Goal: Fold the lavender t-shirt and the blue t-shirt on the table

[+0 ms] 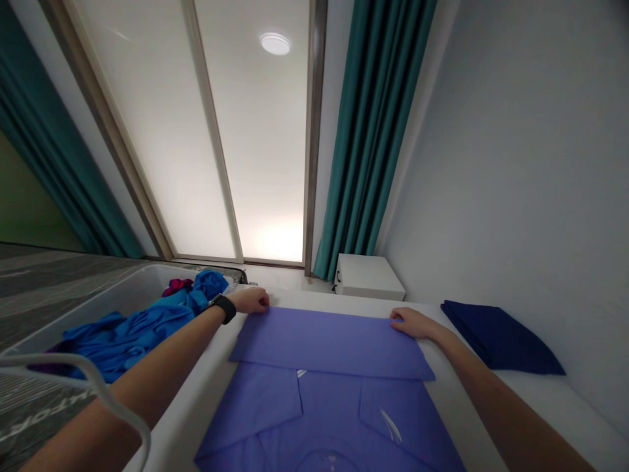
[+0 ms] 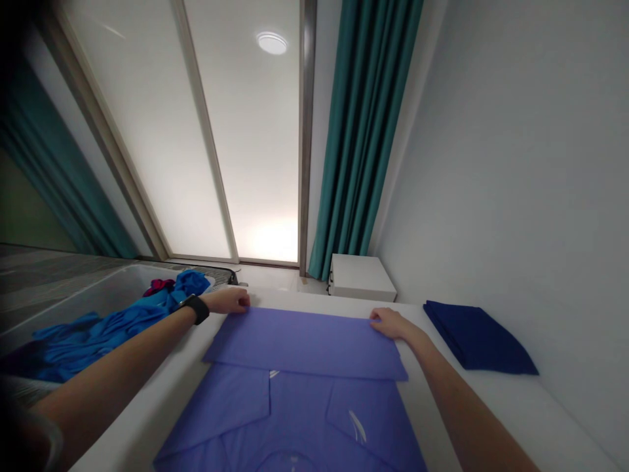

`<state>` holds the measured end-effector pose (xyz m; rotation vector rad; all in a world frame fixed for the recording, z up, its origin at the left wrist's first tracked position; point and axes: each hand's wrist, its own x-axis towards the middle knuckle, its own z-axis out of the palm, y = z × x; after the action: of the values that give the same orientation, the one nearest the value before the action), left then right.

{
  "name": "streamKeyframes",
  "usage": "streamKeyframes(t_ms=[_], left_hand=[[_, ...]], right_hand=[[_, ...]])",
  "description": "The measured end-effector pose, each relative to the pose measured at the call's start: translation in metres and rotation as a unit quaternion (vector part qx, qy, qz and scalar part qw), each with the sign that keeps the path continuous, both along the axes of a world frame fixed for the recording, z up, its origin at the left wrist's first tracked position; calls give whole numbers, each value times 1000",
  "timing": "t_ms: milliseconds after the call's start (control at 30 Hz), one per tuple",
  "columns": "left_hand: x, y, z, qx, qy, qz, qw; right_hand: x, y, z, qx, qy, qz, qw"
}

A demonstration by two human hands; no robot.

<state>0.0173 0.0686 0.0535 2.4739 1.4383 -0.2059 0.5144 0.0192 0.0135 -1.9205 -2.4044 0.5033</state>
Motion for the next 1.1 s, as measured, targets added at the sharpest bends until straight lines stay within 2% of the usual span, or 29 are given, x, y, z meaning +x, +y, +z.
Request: streamKeyframes(t_ms=[200, 333, 500, 667, 800, 933, 1100], left_hand=[[-2, -1, 3, 3, -12, 9, 1000], [0, 4, 0, 30, -19, 19, 999], [6, 12, -7, 57, -5, 21, 998], [10, 15, -3, 58, 28, 20, 998], [17, 10, -1, 106, 40, 52, 992], [24, 2, -8, 169, 28, 80, 982], [27, 4, -14, 194, 5, 105, 975]], right_hand=[[0, 1, 8, -14, 3, 12, 1000], [-3, 8, 12, 1, 2, 5, 1000], [-7, 20, 11, 3, -11, -4, 1000], [-5, 28, 8, 2, -32, -8, 999], [-9, 31, 5, 38, -41, -26, 998], [-16, 32, 2, 70, -44, -44, 996], [-20, 33, 5, 95, -54, -71, 992]])
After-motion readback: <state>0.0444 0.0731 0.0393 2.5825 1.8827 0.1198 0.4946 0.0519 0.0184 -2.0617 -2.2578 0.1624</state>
